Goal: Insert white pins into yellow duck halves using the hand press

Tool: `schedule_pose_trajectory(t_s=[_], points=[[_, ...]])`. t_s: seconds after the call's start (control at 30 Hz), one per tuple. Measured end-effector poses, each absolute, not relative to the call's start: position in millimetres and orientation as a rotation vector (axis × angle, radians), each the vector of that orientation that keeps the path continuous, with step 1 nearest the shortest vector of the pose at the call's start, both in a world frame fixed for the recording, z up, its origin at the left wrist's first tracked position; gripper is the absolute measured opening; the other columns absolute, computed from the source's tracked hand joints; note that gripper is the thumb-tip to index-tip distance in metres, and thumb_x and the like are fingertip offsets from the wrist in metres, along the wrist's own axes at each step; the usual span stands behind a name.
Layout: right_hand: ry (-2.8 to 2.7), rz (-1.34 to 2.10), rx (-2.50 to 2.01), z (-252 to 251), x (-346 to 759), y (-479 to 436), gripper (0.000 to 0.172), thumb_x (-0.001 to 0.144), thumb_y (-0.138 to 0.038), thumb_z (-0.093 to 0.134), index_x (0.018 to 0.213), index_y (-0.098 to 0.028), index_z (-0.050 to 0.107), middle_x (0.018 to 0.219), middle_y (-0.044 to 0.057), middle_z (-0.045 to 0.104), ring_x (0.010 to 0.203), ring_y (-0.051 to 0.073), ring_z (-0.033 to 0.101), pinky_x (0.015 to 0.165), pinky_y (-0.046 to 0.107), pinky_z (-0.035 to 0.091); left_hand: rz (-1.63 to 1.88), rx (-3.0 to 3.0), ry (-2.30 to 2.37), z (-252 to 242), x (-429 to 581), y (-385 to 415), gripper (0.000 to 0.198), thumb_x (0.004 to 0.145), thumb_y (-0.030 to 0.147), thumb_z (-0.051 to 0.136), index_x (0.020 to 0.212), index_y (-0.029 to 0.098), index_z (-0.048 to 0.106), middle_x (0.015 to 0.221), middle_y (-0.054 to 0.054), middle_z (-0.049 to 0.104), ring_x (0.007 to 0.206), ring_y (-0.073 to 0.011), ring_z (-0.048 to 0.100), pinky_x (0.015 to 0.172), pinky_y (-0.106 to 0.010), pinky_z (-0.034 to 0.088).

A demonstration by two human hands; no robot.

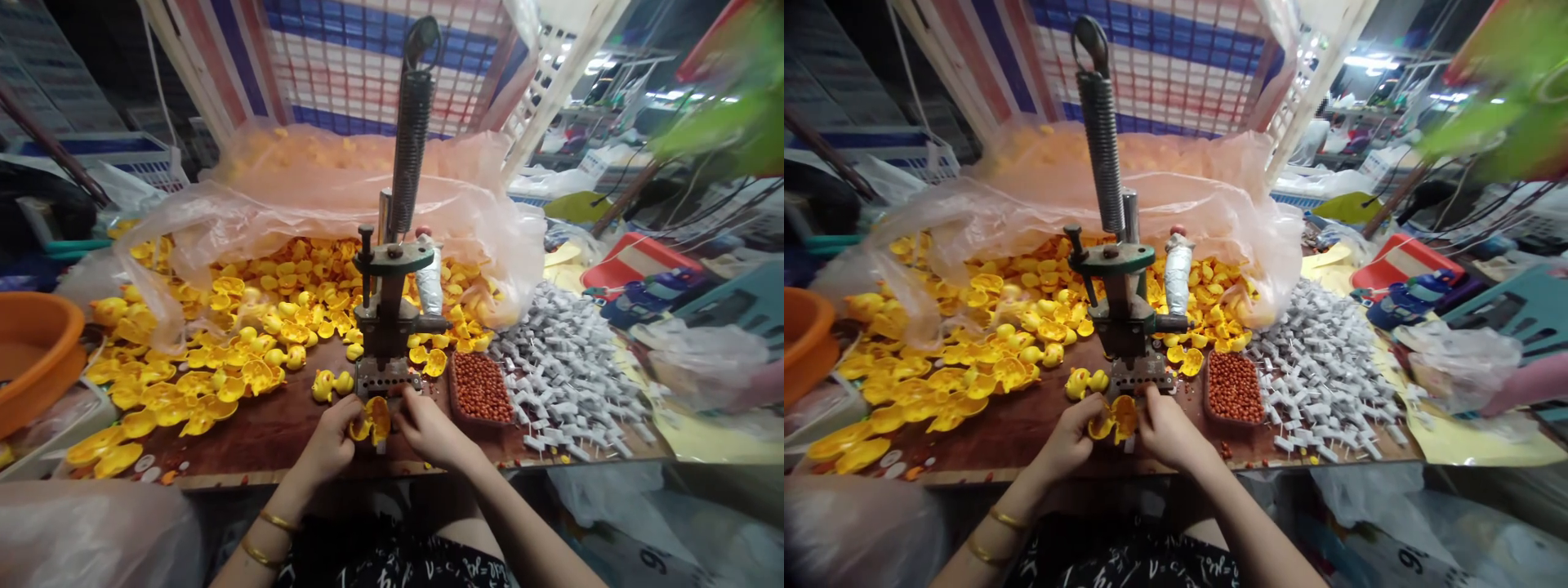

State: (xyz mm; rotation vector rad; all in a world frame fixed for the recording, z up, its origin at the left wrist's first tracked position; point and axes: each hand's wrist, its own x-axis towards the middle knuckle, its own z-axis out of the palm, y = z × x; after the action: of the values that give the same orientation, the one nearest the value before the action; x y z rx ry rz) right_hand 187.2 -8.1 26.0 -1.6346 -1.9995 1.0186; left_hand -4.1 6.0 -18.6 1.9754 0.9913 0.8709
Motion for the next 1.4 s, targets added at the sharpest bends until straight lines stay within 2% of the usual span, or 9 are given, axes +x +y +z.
schedule_pose_trajectory(t_s=[0.2,0.4,0.5,0.63,0.73,0.83,1.0,1.23,1.4], points=[[-2.024,1.040,-1.734,17.4,177.5,-17.6,0.038,0.082,-0.008,0.043,0.120,-0.009,0.048,0.088,0.016,0.069,0.078,0.024,0.065,0.063,0.027,0.039,0.781,1.942,0.903,-3.4,0.6,2.5,0.021,0.054,0.000,0.037,0.063,0.019,0.038,0.071,0.000,0.045,0.067,-0.0132,0.042,0.060,-0.025,0.031],[-1.939,1.314,-1.487,9.1,185.6,-9.3,0.039,0.076,-0.008,0.051,0.114,-0.013,0.055,0.097,0.012,0.069,0.091,0.022,0.064,0.073,0.028,0.045,0.713,1.890,0.802,6.1,-0.3,7.7,0.018,0.061,0.002,0.042,0.062,0.018,0.049,0.070,0.000,0.051,0.067,-0.0129,0.048,0.061,-0.023,0.036],[-1.585,1.626,-1.242,-4.1,186.2,-2.0,0.027,0.076,-0.021,0.060,0.102,-0.017,0.055,0.092,0.005,0.068,0.082,0.018,0.064,0.069,0.026,0.047,0.885,1.656,0.874,-2.4,0.6,7.7,0.026,0.070,0.008,0.048,0.089,0.020,0.061,0.085,-0.002,0.060,0.079,-0.0165,0.058,0.070,-0.026,0.046],[-1.088,1.595,-1.255,-21.8,175.0,-3.3,0.033,0.071,-0.040,0.067,0.088,-0.022,0.044,0.063,-0.005,0.059,0.048,0.010,0.050,0.047,0.021,0.039,1.186,1.496,1.059,-22.7,11.0,-5.3,0.061,0.076,0.018,0.061,0.133,0.029,0.043,0.121,-0.008,0.054,0.108,-0.0228,0.058,0.090,-0.036,0.049],[-1.161,1.463,-1.279,-20.8,178.3,-5.3,0.033,0.071,-0.042,0.069,0.083,-0.021,0.046,0.065,-0.004,0.061,0.052,0.012,0.054,0.051,0.023,0.042,1.202,1.615,1.144,-32.6,18.1,-14.9,0.044,0.077,0.021,0.064,0.120,0.027,0.059,0.117,-0.008,0.056,0.110,-0.0235,0.057,0.096,-0.037,0.046],[-1.526,1.048,-1.495,-11.5,212.0,1.9,0.015,0.080,-0.033,0.060,0.079,-0.018,0.057,0.079,0.004,0.066,0.073,0.017,0.061,0.070,0.027,0.047,1.238,1.509,1.157,-33.8,14.8,-13.2,0.023,0.081,0.028,0.063,0.102,0.024,0.069,0.107,-0.007,0.063,0.104,-0.0218,0.060,0.093,-0.035,0.047],[-1.729,0.257,-2.104,-12.4,290.9,26.9,0.017,0.078,-0.009,0.050,0.066,-0.017,0.060,0.085,0.013,0.065,0.085,0.024,0.057,0.080,0.035,0.042,1.262,1.033,1.214,-32.5,2.2,1.4,0.037,0.067,0.038,0.077,0.095,0.017,0.066,0.099,-0.007,0.070,0.091,-0.0209,0.065,0.083,-0.032,0.051],[-1.760,0.406,-1.996,-11.0,298.2,29.0,0.021,0.083,-0.020,0.047,0.066,-0.018,0.059,0.069,0.007,0.064,0.068,0.018,0.057,0.069,0.031,0.042,1.254,0.826,1.214,-29.3,7.7,4.3,0.039,0.060,0.039,0.083,0.085,0.013,0.067,0.085,-0.005,0.072,0.079,-0.0160,0.064,0.075,-0.025,0.049],[-1.475,1.143,-1.365,-3.2,227.4,10.4,0.017,0.075,-0.024,0.056,0.084,-0.015,0.067,0.082,0.005,0.070,0.076,0.017,0.063,0.071,0.028,0.049,1.302,0.649,1.141,-24.8,19.7,3.4,0.039,0.058,0.038,0.084,0.085,0.015,0.068,0.085,-0.002,0.071,0.080,-0.0138,0.063,0.077,-0.023,0.049]])
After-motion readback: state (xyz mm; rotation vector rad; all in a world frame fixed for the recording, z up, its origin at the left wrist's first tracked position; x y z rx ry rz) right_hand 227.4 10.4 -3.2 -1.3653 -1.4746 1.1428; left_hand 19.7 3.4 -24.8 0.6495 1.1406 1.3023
